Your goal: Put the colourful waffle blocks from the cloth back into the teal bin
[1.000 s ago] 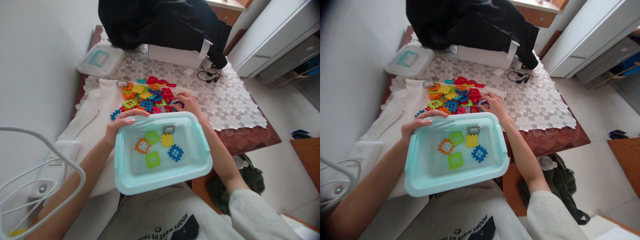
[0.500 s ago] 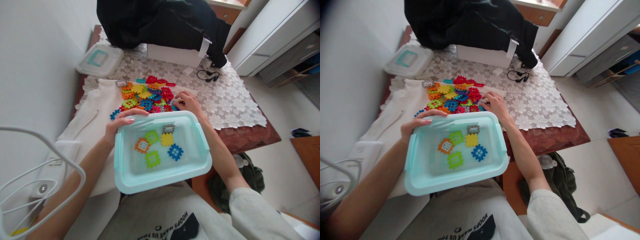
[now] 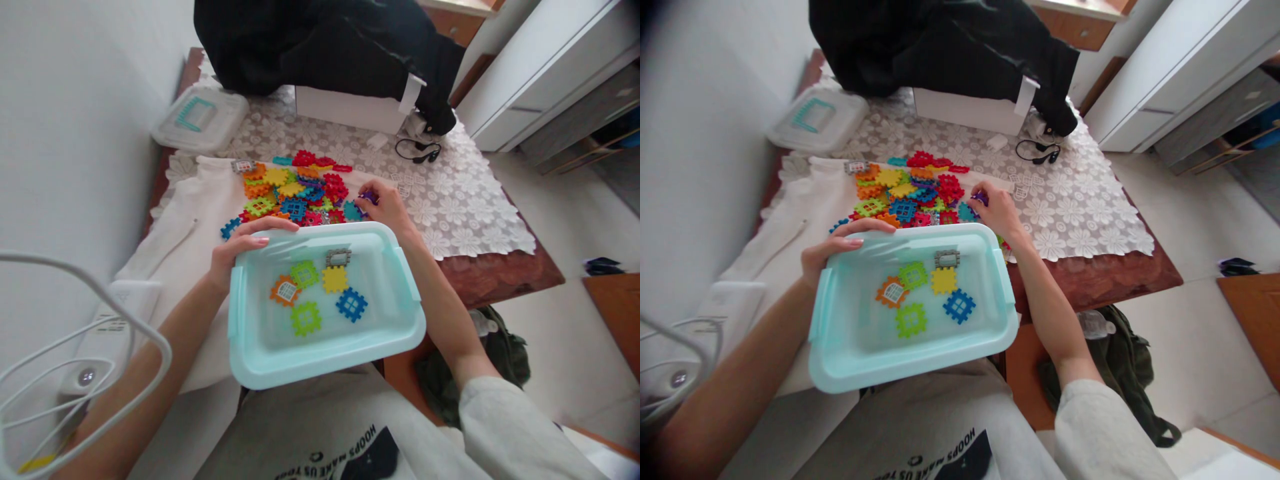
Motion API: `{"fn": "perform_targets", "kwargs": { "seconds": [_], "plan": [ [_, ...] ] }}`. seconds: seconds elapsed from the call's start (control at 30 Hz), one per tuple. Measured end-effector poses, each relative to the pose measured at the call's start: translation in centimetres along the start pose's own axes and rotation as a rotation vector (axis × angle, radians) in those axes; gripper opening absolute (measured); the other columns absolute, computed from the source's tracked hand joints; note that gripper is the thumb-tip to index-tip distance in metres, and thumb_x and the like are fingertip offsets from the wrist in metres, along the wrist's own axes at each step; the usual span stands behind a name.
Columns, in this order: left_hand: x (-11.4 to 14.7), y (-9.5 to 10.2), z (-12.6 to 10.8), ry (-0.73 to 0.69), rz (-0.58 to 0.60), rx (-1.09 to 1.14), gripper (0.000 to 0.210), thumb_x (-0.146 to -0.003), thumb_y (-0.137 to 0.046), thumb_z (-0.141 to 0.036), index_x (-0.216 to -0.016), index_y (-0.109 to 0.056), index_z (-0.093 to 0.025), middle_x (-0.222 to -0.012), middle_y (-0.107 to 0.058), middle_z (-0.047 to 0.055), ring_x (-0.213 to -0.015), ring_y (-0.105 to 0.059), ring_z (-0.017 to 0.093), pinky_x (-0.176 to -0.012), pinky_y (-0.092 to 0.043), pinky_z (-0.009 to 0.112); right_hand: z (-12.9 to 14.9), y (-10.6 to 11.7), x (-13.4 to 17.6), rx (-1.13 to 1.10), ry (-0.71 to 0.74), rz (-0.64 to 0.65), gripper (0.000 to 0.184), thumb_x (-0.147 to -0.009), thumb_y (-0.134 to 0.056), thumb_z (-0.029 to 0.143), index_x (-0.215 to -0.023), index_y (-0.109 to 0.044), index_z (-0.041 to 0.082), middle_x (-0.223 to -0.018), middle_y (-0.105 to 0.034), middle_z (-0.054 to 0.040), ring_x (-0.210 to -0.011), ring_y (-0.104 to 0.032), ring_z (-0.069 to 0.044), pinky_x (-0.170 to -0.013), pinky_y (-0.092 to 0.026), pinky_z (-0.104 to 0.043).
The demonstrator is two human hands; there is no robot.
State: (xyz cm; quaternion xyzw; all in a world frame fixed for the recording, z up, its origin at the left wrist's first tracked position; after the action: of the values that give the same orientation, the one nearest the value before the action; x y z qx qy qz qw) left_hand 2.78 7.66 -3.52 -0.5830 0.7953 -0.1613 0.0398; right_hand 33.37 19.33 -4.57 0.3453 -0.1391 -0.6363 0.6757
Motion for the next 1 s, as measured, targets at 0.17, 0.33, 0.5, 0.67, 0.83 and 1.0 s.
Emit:
{"fn": "perform_targets", "kwargs": {
  "seconds": [0.17,0.33,0.5,0.67,0.83,1.0],
  "plan": [
    [0.1,-0.1,0.1,0.003,0.007,0.014,0.029,-0.081,-0.073,-0.033,-0.100,-0.089,-0.018,-0.111,-0.086,0.010,-0.094,-0.078,0.028,-0.073,-0.062,0.030,0.7,1.5,-0.2,-0.565,0.001,-0.119,0.038,-0.085,-0.094,0.057,-0.097,-0.073,0.028,-0.081,-0.069,0.0031,-0.069,-0.062,-0.015,-0.065,-0.053,-0.028],
    [0.0,-0.3,0.2,0.029,0.030,-0.009,0.031,-0.082,-0.073,-0.034,-0.103,-0.088,-0.019,-0.116,-0.085,0.011,-0.103,-0.079,0.032,-0.077,-0.062,0.032,2.5,1.5,0.4,-0.963,-0.019,-0.097,0.060,-0.069,-0.104,0.072,-0.087,-0.067,0.029,-0.076,-0.064,0.0051,-0.066,-0.061,-0.013,-0.060,-0.056,-0.025],
    [0.1,0.3,-0.2,-0.018,-0.001,-0.057,0.028,-0.080,-0.074,-0.032,-0.102,-0.089,-0.022,-0.115,-0.085,0.009,-0.107,-0.077,0.033,-0.089,-0.064,0.038,5.9,0.0,2.0,-0.940,0.046,0.110,0.053,-0.074,-0.103,0.068,-0.087,-0.071,0.028,-0.085,-0.076,-0.0002,-0.078,-0.072,-0.018,-0.067,-0.063,-0.030],
    [0.2,0.7,-0.2,-0.053,-0.023,-0.074,0.024,-0.080,-0.076,-0.034,-0.098,-0.089,-0.026,-0.112,-0.084,0.007,-0.106,-0.077,0.034,-0.088,-0.064,0.040,7.7,0.0,2.7,-0.700,0.166,0.184,0.054,-0.092,-0.080,0.083,-0.092,-0.083,0.029,-0.100,-0.082,-0.0083,-0.108,-0.081,-0.032,-0.099,-0.068,-0.050],
    [0.2,0.2,0.1,0.020,-0.013,-0.051,0.036,-0.085,-0.072,-0.037,-0.112,-0.090,-0.021,-0.110,-0.085,0.010,-0.088,-0.076,0.028,-0.075,-0.061,0.033,4.3,-0.5,1.3,-0.193,0.075,0.107,0.059,-0.105,-0.065,0.077,-0.131,-0.085,0.029,-0.136,-0.083,-0.0124,-0.133,-0.074,-0.035,-0.119,-0.059,-0.055],
    [0.3,0.0,-1.2,-0.075,-0.029,-0.058,0.016,-0.080,-0.077,-0.030,-0.091,-0.088,-0.026,-0.111,-0.086,0.004,-0.096,-0.077,0.028,-0.082,-0.063,0.034,1.3,-3.7,0.9,0.250,0.110,0.304,0.058,-0.098,-0.082,0.046,-0.152,-0.076,0.027,-0.165,-0.069,-0.0152,-0.155,-0.059,-0.044,-0.133,-0.042,-0.066]
  ]
}}
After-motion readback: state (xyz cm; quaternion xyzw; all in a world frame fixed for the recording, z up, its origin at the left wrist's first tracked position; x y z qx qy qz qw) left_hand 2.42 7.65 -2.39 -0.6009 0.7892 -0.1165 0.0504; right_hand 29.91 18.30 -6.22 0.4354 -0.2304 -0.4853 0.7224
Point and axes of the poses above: each hand's wrist, its own x-axis away from the middle knuckle, its own y-axis out of the back of the hand, z = x × y, the point moved 10 cm from there along -x, towards the middle knuckle
